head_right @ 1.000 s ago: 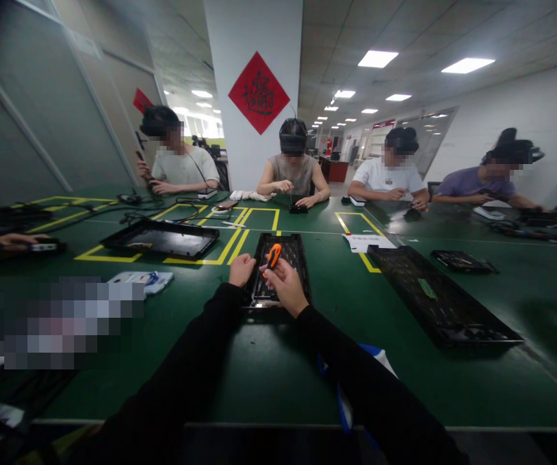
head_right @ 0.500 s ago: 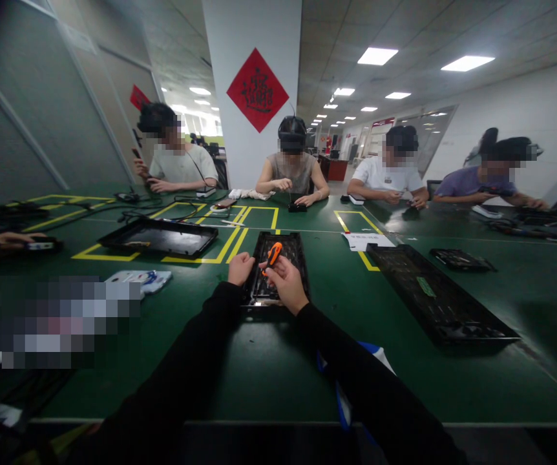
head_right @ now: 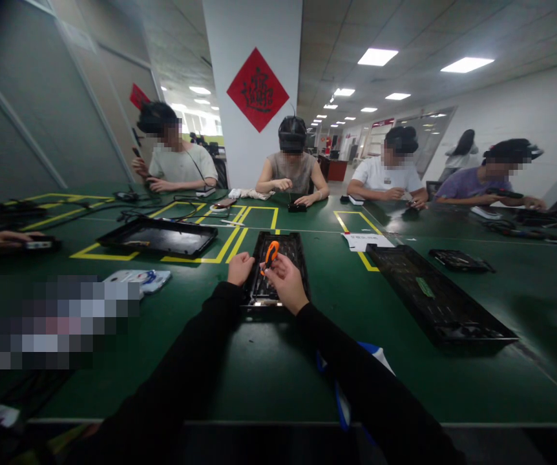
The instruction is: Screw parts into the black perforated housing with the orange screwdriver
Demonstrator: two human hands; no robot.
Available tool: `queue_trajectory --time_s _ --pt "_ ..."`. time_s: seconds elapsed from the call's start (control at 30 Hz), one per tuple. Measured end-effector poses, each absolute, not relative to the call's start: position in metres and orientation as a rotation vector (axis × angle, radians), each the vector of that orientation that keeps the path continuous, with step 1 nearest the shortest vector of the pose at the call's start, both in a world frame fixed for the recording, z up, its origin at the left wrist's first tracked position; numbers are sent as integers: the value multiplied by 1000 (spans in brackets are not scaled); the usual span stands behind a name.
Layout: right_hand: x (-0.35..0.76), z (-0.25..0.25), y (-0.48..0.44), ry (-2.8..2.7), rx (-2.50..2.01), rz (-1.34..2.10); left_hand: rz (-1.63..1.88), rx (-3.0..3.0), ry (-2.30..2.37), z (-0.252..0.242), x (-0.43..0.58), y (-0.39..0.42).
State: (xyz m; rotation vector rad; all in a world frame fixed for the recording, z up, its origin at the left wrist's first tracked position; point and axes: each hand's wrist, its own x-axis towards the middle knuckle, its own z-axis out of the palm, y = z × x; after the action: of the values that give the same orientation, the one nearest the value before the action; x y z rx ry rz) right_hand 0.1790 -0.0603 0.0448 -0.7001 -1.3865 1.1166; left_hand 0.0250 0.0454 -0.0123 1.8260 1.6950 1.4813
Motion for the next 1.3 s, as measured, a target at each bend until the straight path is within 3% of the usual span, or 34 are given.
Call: queue_trajectory --time_s 1.3 --pt "178 46 -63 -1440 -719 1094 1459 1796 1702 -8 26 43"
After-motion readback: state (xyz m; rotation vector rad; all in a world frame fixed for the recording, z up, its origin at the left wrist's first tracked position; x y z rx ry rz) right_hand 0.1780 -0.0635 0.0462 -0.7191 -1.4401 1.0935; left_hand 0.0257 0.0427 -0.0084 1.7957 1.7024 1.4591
